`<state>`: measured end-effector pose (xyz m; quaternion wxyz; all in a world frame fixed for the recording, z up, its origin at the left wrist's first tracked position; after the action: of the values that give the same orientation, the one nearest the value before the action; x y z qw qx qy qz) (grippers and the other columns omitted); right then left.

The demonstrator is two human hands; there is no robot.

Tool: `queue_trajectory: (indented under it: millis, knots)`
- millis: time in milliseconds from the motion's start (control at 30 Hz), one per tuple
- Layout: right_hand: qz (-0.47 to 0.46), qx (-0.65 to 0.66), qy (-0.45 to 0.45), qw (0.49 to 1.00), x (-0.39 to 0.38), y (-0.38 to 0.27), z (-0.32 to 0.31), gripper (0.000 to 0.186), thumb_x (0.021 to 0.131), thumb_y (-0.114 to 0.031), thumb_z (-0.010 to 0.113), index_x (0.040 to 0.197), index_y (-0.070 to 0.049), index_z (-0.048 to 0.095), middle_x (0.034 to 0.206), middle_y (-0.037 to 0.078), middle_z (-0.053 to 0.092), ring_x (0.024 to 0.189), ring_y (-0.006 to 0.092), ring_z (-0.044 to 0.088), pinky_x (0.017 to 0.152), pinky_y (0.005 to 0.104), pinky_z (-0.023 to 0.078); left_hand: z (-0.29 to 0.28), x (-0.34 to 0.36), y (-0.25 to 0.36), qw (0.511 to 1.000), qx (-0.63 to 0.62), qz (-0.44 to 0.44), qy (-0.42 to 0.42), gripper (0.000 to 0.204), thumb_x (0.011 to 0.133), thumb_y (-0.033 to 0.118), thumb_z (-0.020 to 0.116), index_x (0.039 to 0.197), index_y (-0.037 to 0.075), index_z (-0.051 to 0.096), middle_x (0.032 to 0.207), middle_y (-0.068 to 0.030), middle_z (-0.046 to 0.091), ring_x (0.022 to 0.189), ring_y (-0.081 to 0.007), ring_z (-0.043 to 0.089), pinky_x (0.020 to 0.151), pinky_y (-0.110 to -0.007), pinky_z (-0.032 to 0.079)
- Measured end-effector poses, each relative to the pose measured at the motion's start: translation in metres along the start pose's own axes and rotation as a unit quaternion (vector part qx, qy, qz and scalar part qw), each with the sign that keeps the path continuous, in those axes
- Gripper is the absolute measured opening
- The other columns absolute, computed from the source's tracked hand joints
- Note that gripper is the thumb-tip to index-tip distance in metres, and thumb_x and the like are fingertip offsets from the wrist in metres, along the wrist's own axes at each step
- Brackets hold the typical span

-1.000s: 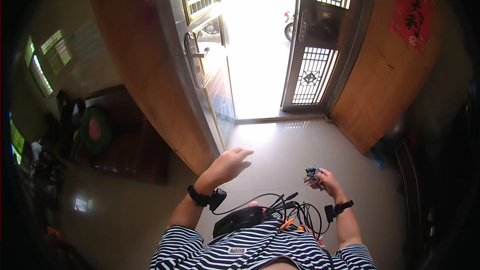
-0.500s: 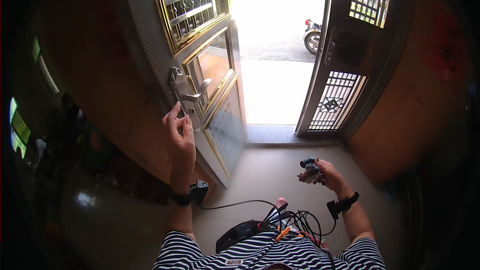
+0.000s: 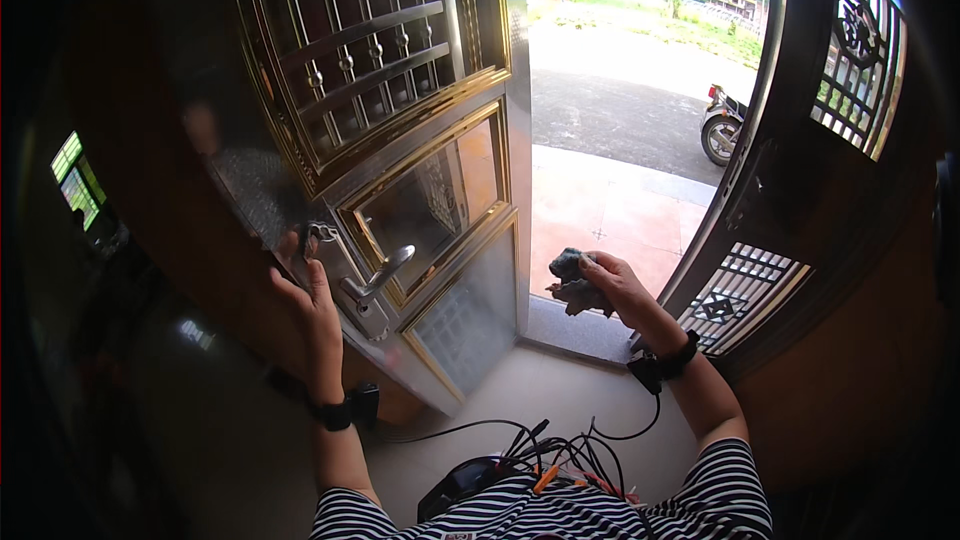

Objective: The person wipes a wall and a door with a cloth, then moves to the entrance and wipes a metal security gate. The person uses a cloth to clean the surfaces.

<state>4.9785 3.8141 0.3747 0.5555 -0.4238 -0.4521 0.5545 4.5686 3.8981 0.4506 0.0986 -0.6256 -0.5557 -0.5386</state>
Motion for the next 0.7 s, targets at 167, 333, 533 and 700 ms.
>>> queue_trajectory:
  millis: [167,333,533,700]
  knots:
    - [-0.083,-0.094,0.043,0.991,0.097,-0.051,0.015,0.047,0.105,-0.039,0.057,0.128,0.001,0.048,0.098,0.018,0.071,0.067,0.0176,0.074,0.04,0.0187,0.043,0.016,0.002,-0.017,0.999,-0.025,-0.042,-0.022,0.04,0.109,0.028,0.047,0.131,-0.005,0.055,0.14,-0.0166,0.06,0.119,-0.0284,0.063,0.1,-0.037,0.048]
    - [-0.243,-0.063,0.095,0.963,0.172,-0.138,0.047,0.04,0.105,-0.033,0.059,0.127,-0.001,0.048,0.093,0.018,0.071,0.067,0.0189,0.074,0.043,0.0195,0.05,0.023,-0.008,-0.045,0.986,0.089,-0.117,0.08,0.057,0.106,0.045,0.05,0.135,-0.003,0.046,0.121,-0.0241,0.064,0.106,-0.0385,0.064,0.089,-0.045,0.051]
    - [-0.478,-0.105,0.156,0.858,0.259,-0.248,0.083,0.029,0.103,-0.021,0.062,0.119,0.002,0.053,0.097,0.014,0.071,0.071,0.0183,0.072,0.048,0.0288,0.057,0.032,-0.008,-0.07,0.989,0.109,-0.053,0.083,0.07,0.107,0.043,0.047,0.152,-0.007,0.03,0.152,-0.0298,0.039,0.136,-0.0407,0.045,0.114,-0.043,0.035]
    - [-0.607,-0.382,0.294,0.631,0.333,-0.308,0.098,0.026,0.099,-0.032,0.061,0.112,-0.011,0.07,0.105,0.014,0.067,0.114,0.0311,0.056,0.094,0.0445,0.049,0.044,-0.013,-0.086,0.992,-0.024,-0.094,0.079,0.069,0.107,0.04,0.045,0.153,-0.009,0.029,0.153,-0.0316,0.037,0.139,-0.0419,0.041,0.116,-0.044,0.03]
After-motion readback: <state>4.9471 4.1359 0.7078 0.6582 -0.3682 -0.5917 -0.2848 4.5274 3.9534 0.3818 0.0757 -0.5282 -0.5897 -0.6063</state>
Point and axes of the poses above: each hand's wrist, its own x-axis towards the middle knuckle, its own z-axis out of the palm, y = z × x, the point moved 2 cm from there along x, towards the middle knuckle
